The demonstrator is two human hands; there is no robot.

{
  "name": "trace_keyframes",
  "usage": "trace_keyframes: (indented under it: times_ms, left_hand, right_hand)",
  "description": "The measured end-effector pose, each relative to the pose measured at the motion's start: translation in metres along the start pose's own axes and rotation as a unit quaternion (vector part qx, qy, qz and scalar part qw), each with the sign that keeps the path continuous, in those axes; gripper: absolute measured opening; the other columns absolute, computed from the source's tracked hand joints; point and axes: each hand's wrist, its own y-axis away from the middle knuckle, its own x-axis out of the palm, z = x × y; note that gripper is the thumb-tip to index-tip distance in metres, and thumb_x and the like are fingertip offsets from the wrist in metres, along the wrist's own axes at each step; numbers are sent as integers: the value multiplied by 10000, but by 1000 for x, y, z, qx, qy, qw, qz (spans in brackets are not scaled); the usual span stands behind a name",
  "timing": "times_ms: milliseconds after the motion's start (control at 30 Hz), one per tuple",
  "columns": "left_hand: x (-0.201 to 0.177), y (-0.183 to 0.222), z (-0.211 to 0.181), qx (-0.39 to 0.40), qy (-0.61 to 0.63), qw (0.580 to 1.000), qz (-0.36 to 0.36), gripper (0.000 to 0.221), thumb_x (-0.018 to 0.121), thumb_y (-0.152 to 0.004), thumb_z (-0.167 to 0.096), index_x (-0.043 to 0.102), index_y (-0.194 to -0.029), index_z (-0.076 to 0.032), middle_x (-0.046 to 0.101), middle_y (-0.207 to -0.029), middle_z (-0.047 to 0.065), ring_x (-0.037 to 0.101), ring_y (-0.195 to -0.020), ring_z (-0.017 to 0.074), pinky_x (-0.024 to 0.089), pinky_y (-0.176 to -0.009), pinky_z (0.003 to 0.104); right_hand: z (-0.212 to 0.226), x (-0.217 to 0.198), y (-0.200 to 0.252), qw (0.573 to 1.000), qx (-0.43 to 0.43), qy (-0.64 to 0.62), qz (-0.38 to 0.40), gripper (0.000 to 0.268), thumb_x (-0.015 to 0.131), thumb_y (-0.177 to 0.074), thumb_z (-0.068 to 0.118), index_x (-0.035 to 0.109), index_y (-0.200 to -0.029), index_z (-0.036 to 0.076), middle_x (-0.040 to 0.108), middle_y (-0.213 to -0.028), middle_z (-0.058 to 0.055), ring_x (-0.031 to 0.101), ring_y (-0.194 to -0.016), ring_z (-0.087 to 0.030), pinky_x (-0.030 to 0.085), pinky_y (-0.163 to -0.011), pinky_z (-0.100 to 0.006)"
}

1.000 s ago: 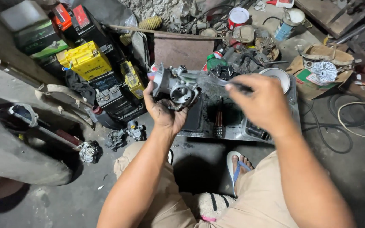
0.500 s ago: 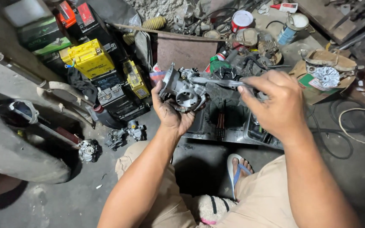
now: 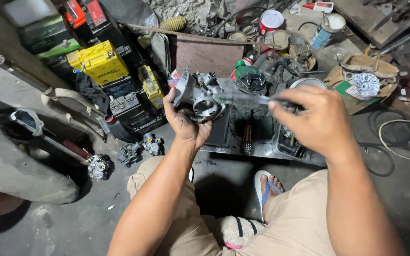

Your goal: Disassembling a motorcycle carburetor using a wrench to loosen bolts

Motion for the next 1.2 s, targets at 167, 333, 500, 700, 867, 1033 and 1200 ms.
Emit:
trace_keyframes:
  times_ms: [167, 333, 500, 700, 867, 1033, 1200]
  left_hand:
    - [16, 4, -1, 26, -54, 997, -53, 572, 675, -783, -511, 683, -1110, -42, 718, -957, 178, 738, -904, 377, 622, -846, 577]
    - [16, -1, 1, -17, -95, 994, -47, 614, 663, -792, -591, 662, -1074, -45, 731, -951, 188, 751, -828, 379, 650, -704, 528]
    - [8, 0, 3, -40, -135, 989, -49, 676, 643, -804, -666, 633, -1097, -57, 740, -972, 170, 756, -803, 342, 656, -633, 458]
    - [24, 7, -8, -43, -159, 983, -75, 805, 662, -758, -706, 567, -1212, -48, 714, -1066, 159, 748, -851, 353, 656, -641, 493]
    - [15, 3, -17, -42, -170, 980, -96, 898, 662, -728, -729, 521, -1279, -35, 680, -1137, 171, 732, -925, 381, 650, -716, 549]
    - [23, 9, -15, -57, -223, 967, -110, 950, 659, -700, -731, 510, -1331, -37, 670, -1157, 144, 718, -945, 341, 651, -731, 532]
    - [28, 9, -7, -76, -276, 950, -123, 925, 664, -711, -700, 534, -1338, -32, 642, -1174, 146, 671, -1019, 321, 609, -783, 518]
  right_hand:
    - [-59, 62, 0, 998, 65, 12, -25, 128, 736, -992, 206, 801, -1053, 114, 760, -904, -136, 731, -921, -379, 553, -832, -480]
    - [-68, 139, 1, 953, 194, 70, 222, 364, 665, -910, 202, 750, -1213, 19, 757, -1081, -252, 712, -1073, -452, 565, -931, -535]
    - [-114, 226, 26, 906, 279, 77, 308, 326, 646, -800, 111, 769, -1036, -77, 751, -930, -284, 737, -959, -479, 600, -794, -590]
    - [-81, 186, 4, 901, 253, 104, 335, 316, 697, -797, 134, 785, -1040, -48, 756, -986, -298, 723, -1032, -479, 598, -846, -586]
    - [-32, 98, -34, 925, 280, 56, 250, 383, 631, -944, 350, 789, -1057, 21, 762, -1038, -275, 685, -1107, -490, 539, -948, -582]
    - [-75, 79, -24, 958, 272, 5, 91, 490, 640, -1054, 480, 779, -920, 30, 747, -922, -261, 675, -1023, -528, 520, -887, -586]
    - [-64, 68, -16, 992, 53, -89, -71, 387, 830, -1030, 336, 694, -749, 108, 674, -705, -117, 695, -734, -302, 494, -708, -372]
